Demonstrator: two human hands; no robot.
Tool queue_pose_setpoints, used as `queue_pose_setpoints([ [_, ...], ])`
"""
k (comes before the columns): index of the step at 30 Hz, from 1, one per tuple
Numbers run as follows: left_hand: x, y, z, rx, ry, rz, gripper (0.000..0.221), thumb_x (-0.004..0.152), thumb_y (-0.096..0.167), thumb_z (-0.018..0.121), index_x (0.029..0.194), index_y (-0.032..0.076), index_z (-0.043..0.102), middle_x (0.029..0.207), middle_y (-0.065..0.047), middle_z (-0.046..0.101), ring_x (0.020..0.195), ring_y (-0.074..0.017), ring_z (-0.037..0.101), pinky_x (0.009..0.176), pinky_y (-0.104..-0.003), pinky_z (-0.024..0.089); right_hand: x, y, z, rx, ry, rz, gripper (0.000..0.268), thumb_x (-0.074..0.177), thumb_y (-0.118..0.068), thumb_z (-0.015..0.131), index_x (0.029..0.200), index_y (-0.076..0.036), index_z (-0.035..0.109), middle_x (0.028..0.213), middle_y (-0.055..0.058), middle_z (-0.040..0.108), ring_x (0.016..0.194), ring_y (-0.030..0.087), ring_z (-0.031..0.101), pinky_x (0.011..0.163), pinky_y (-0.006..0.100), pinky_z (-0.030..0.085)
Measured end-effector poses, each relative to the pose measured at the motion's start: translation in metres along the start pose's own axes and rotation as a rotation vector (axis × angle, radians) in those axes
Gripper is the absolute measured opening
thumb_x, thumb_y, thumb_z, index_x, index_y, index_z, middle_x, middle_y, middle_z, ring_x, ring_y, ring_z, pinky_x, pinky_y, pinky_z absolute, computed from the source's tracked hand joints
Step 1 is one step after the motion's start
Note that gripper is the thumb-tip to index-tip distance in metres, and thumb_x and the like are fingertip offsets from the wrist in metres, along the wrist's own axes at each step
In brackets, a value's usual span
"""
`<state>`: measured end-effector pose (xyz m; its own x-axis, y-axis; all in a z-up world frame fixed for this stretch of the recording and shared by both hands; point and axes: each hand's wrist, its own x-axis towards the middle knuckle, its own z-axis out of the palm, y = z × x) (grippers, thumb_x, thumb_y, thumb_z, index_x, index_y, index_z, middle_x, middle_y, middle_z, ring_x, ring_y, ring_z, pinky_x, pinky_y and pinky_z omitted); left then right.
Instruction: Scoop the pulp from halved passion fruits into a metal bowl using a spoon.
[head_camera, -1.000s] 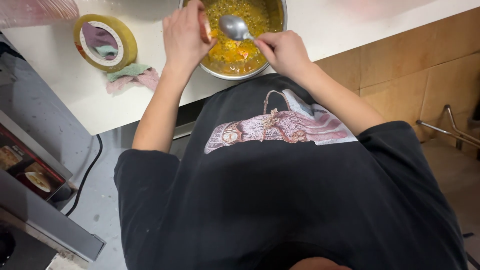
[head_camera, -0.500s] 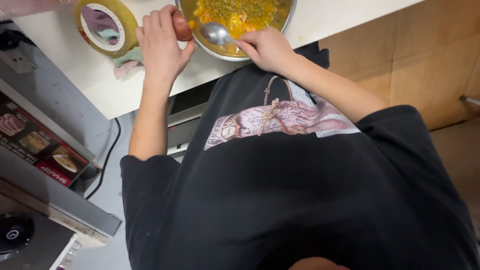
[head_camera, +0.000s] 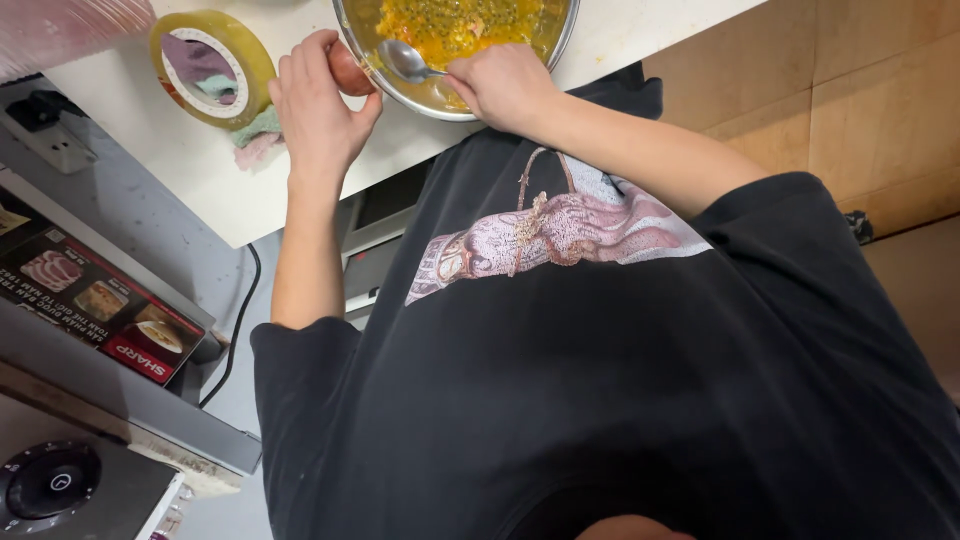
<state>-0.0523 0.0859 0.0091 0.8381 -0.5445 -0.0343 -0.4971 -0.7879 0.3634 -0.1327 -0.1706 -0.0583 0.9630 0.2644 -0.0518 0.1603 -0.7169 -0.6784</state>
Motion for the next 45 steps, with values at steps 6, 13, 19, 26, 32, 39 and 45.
queue_pose_setpoints([
  [6,-0.003,-0.005,-0.001,-0.03,0.016,-0.011,0.07,0.077,0.019,0.088,0.138,0.009,0.053,0.124,-0.007,0.063,0.111,-0.0304,0.057,0.095,-0.044,0.04,0.0,-0.014,-0.012,0.094,0.073,-0.018,0.026,0.106,-0.029,0.062,0.095,-0.011,0.076,0.074,0.014,0.07,0.068,0.038,0.067,0.061,0.05,0.051],
  [13,-0.002,-0.003,-0.001,-0.04,0.001,-0.031,0.068,0.08,0.022,0.091,0.136,0.01,0.054,0.122,-0.006,0.064,0.11,-0.03,0.058,0.093,-0.044,0.04,0.003,-0.016,-0.006,0.03,-0.028,-0.022,0.028,0.105,-0.03,0.062,0.089,-0.011,0.074,0.071,0.015,0.069,0.066,0.039,0.066,0.06,0.051,0.051],
  [19,-0.002,-0.001,-0.013,-0.06,0.029,0.001,0.07,0.077,0.018,0.088,0.137,0.009,0.053,0.125,-0.009,0.064,0.111,-0.0306,0.058,0.095,-0.044,0.041,0.0,-0.004,-0.002,-0.008,-0.027,0.016,0.029,0.106,-0.029,0.061,0.088,-0.009,0.072,0.072,0.015,0.068,0.068,0.039,0.067,0.061,0.052,0.051],
  [26,-0.001,0.003,-0.018,-0.448,0.015,0.005,0.061,0.089,0.008,0.085,0.139,0.008,0.049,0.136,-0.008,0.065,0.125,-0.0271,0.064,0.104,-0.039,0.052,0.001,0.015,-0.012,-0.077,-0.062,0.087,0.028,0.1,-0.031,0.064,0.087,-0.01,0.077,0.072,0.016,0.069,0.069,0.04,0.068,0.062,0.052,0.053],
  [32,0.001,0.0,-0.008,-0.777,-0.001,0.023,0.064,0.092,0.009,0.085,0.139,0.007,0.042,0.149,-0.008,0.065,0.13,-0.0195,0.068,0.1,-0.031,0.053,-0.018,0.01,-0.072,0.118,0.007,0.112,0.024,0.106,-0.028,0.067,0.102,-0.007,0.079,0.076,0.017,0.069,0.069,0.038,0.066,0.065,0.048,0.051],
  [39,0.015,0.022,-0.006,-0.581,0.051,-0.001,0.066,0.083,0.016,0.095,0.138,0.009,0.059,0.132,-0.005,0.066,0.11,-0.0209,0.065,0.091,-0.033,0.051,-0.052,0.003,-0.099,0.398,0.002,0.254,0.024,0.105,-0.025,0.07,0.108,-0.002,0.075,0.069,0.009,0.061,0.058,0.019,0.057,0.058,0.033,0.044],
  [45,0.035,0.067,0.009,-0.322,0.105,0.302,0.072,0.075,0.017,0.095,0.136,0.013,0.058,0.128,-0.01,0.062,0.119,-0.0302,0.059,0.097,-0.042,0.045,-0.036,0.002,-0.087,0.413,0.225,0.27,0.051,0.085,-0.029,0.096,0.117,0.001,0.07,0.082,0.011,0.065,0.073,0.023,0.061,0.068,0.033,0.049],
])
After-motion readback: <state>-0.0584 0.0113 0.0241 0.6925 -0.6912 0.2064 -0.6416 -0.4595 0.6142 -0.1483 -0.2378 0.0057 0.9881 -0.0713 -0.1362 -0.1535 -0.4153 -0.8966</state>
